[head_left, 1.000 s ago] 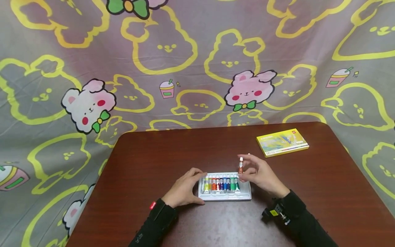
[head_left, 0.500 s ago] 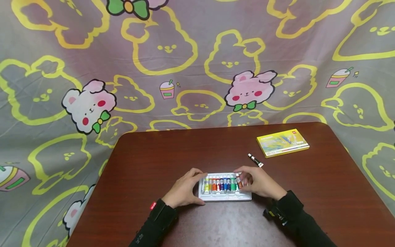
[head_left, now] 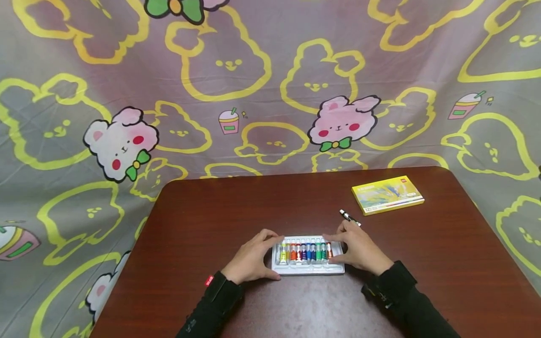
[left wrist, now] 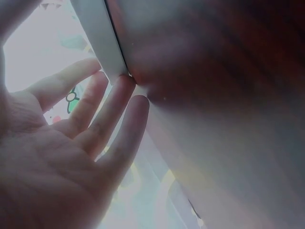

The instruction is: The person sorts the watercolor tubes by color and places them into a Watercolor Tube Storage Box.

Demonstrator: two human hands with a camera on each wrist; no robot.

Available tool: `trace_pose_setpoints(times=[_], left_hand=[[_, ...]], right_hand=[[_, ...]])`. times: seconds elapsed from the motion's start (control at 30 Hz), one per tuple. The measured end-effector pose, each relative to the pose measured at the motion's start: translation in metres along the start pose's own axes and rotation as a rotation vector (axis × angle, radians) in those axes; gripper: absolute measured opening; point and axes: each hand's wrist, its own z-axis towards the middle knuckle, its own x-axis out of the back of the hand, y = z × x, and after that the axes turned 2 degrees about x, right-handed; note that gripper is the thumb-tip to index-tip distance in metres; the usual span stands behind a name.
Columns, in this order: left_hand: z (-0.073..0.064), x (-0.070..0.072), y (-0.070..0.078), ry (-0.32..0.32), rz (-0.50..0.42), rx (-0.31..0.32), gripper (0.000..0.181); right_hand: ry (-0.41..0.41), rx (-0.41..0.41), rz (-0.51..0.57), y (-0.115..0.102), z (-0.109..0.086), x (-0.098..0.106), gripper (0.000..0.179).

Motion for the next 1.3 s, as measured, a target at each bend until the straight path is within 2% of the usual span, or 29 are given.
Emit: trace_pose_setpoints(times=[0.13, 0.23, 0.37, 0.73, 1.07, 1.17, 1.3], left_hand=[[-0.001, 0.001, 0.0, 0.01, -0.004, 0.001, 0.1], [0.0, 0.001, 0.001, 0.011, 0.001, -0.002, 0.1], [0.001, 0.002, 0.002, 0.011, 0.004, -0.007, 0.1], [0.0, 0.004, 0.002, 0.017, 0.017, 0.003, 0.1], [0.0, 0.001, -0.001, 0.009, 0.025, -0.008, 0.1], [0.001, 0.001, -0.001, 0.002, 0.032, -0.013, 0.1], [0.002, 0.002, -0.001, -0.008, 0.049, -0.014, 0.1]], right_hand=[[0.008, 0.029, -0.139, -0.002, -0.002, 0.004, 0.066], [0.03, 0.089, -0.264, -0.002, -0.006, 0.006, 0.065], [0.045, 0.146, -0.334, -0.001, -0.011, 0.007, 0.064], [-0.024, 0.134, -0.227, 0.002, -0.008, 0.01, 0.065], [-0.057, 0.114, -0.1, 0.003, -0.008, 0.013, 0.056], [-0.061, 0.064, -0.07, 0.008, -0.006, 0.018, 0.058], [-0.015, -0.057, -0.064, 0.016, -0.002, 0.027, 0.064]])
